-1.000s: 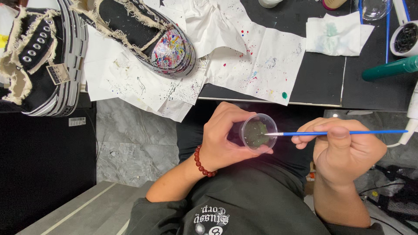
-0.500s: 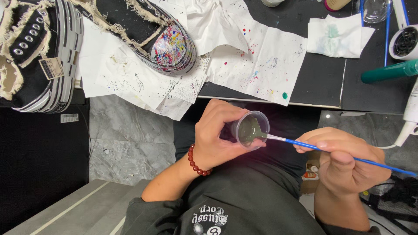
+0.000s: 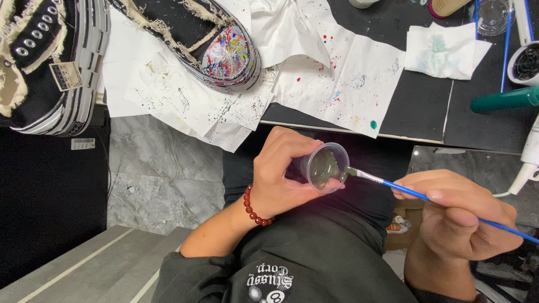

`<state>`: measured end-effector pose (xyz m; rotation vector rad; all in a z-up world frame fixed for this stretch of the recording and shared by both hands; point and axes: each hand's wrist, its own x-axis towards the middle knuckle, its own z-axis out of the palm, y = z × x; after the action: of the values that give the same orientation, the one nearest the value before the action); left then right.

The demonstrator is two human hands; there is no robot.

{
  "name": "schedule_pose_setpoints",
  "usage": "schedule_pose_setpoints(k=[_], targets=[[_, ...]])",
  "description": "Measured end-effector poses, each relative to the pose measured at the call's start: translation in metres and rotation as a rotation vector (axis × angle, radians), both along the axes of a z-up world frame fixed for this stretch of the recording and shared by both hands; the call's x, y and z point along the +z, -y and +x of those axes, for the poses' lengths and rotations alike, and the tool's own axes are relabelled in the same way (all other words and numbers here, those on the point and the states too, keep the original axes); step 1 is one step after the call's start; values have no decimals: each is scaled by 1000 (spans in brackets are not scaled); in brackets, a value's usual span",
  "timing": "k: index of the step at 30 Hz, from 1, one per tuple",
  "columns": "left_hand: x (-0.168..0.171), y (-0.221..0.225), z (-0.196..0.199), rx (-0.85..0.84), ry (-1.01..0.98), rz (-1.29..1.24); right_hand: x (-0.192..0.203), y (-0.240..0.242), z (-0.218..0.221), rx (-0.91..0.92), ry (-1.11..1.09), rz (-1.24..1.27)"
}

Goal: The person mixes paint in a plastic cup using a brush, adding yellow and green pigments from bottles, stirring the mixture, and then using a cloth to wipe their hand.

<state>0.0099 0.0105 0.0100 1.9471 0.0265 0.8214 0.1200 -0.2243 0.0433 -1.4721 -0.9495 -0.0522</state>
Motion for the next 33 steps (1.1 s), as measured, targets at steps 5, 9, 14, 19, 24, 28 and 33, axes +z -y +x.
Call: schedule_pose_setpoints(k=[5,9,14,19,24,28,33], targets=[[0,0,-2,-15,-13,-23,2,-10,2,72,-2,-45],[0,-1,-3,-37,-24,-49,6,-13,2,143,-52,-49],[0,-4,-3,-53,-28,-60,6,-8,3,155,-44,-68],[0,-5,-3,-62,-31,-61,4,0,8,165,-9,-73],[-1,-6,-3,-66,-26,-77,1,11,13,137,23,-98],[-1,-6,-3,-59,-19,-67,-2,20,13,92,37,-79],[0,-5,-3,-39,8,-15,-4,24,15,78,44,-57]])
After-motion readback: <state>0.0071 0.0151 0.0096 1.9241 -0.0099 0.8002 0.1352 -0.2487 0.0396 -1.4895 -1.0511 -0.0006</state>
